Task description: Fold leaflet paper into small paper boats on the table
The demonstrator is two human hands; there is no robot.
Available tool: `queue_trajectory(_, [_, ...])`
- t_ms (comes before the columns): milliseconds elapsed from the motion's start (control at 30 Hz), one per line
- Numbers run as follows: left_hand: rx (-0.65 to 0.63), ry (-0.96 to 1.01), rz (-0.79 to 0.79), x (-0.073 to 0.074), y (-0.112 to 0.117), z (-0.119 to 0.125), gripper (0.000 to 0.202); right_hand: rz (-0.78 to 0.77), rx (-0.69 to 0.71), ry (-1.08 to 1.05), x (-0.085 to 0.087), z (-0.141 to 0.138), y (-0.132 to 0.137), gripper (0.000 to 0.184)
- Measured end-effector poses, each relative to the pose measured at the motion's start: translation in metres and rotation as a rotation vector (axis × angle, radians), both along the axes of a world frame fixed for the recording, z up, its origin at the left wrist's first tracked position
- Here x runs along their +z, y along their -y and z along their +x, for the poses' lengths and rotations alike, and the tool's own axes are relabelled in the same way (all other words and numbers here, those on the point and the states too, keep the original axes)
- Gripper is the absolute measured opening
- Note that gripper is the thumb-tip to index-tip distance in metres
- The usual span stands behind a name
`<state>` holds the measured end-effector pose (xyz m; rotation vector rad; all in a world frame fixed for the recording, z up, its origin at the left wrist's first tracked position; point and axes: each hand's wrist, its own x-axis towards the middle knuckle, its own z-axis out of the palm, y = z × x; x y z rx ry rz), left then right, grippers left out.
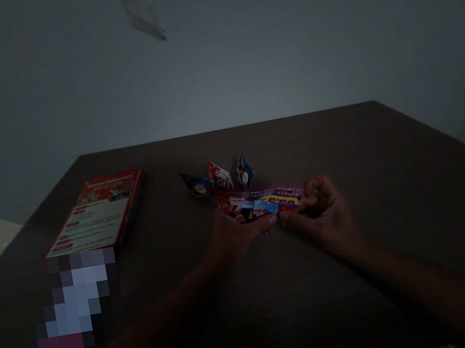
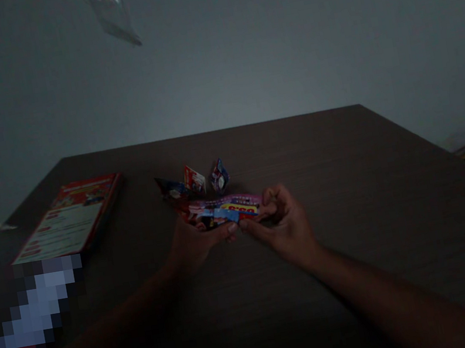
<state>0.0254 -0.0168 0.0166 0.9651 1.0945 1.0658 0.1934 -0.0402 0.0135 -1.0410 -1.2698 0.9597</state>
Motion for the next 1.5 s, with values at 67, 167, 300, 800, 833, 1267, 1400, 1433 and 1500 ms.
queue_trajectory(67, [-0.004,-0.072,0.052,-0.001,0.0,0.0,0.039,-0.066,0.046,-0.071,0.001,-0.001,0.0,0.045])
queue_trajectory(167, [-0.003,-0.172,0.127,-0.004,0.0,0.0,0.039,-0.118,0.07,-0.107,0.003,-0.002,0.0,0.05])
queue_trajectory(300, [0.026,-0.19,0.168,-0.012,0.001,0.001,0.045,-0.124,0.069,-0.076,0.004,-0.002,-0.001,0.047])
queue_trajectory(800, [-0.051,0.023,0.132,-0.008,-0.003,0.003,0.039,-0.145,0.149,-0.091,0.0,0.0,-0.001,0.032])
queue_trajectory(833, [-0.062,0.039,0.13,-0.008,-0.003,0.004,0.039,-0.144,0.156,-0.091,-0.001,0.0,-0.001,0.033])
queue_trajectory(1267, [-0.281,0.039,0.074,-0.017,-0.01,-0.008,0.033,-0.176,0.254,-0.162,-0.004,0.02,-0.009,0.033])
queue_trajectory(1400, [-0.496,0.065,0.016,-0.011,-0.008,-0.007,0.029,-0.202,0.306,-0.123,-0.007,0.019,-0.012,0.027])
queue_trajectory(1433, [-0.529,0.051,-0.001,-0.01,-0.008,-0.006,0.029,-0.181,0.305,-0.075,-0.007,0.018,-0.012,0.025])
queue_trajectory(1500, [-0.576,0.011,-0.037,-0.007,-0.007,-0.004,0.029,-0.129,0.292,0.053,-0.007,0.016,-0.009,0.025])
